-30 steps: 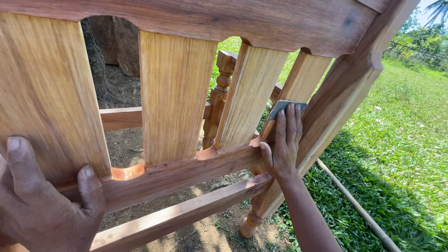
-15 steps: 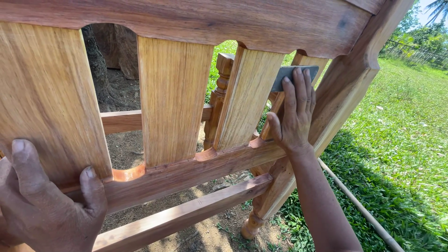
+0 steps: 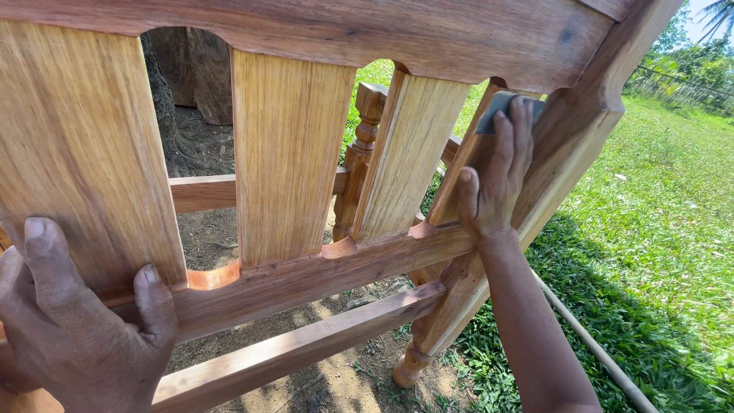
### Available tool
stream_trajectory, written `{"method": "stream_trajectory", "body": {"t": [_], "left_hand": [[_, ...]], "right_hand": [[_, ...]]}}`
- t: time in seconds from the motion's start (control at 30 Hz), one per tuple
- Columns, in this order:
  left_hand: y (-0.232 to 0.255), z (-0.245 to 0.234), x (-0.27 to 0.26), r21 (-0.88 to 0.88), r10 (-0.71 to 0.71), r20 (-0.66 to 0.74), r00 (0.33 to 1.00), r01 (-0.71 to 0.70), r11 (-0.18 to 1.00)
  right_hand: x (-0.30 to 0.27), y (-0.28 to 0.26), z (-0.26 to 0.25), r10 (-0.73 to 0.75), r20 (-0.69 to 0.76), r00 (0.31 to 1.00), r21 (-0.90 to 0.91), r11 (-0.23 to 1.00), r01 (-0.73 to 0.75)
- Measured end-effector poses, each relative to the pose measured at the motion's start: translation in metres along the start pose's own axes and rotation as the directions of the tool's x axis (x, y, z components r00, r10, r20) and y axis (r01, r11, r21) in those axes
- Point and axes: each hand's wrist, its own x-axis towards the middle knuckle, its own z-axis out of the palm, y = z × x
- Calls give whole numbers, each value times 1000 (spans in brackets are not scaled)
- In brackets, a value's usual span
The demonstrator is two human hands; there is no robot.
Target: Sanding the surfaces of a wooden chair using a piece of sandpaper.
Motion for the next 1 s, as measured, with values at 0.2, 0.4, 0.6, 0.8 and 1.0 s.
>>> {"method": "stream_trajectory", "body": {"t": [0.2,0.4,0.6,0.8,1.0], "left_hand": [[2,1,0,-36,13,13,1000,-13,999],[3,-1,1,-50,18,27,999,-16,999],[3,-3,2,-59,15,35,999,-13,998],[9,-6,6,-79,8,49,999,-5,997],[2,5,0,-121,3,56,998,4,993]], "right_hand": [[-15,6,-2,0,88,996,-78,997,7],[-87,6,5,-40,155,987,-108,992,57],[-144,14,2,-76,330,941,-88,990,111],[-102,19,-2,-61,302,951,-131,986,105],[-146,11,7,-49,303,952,-98,992,82]]}}
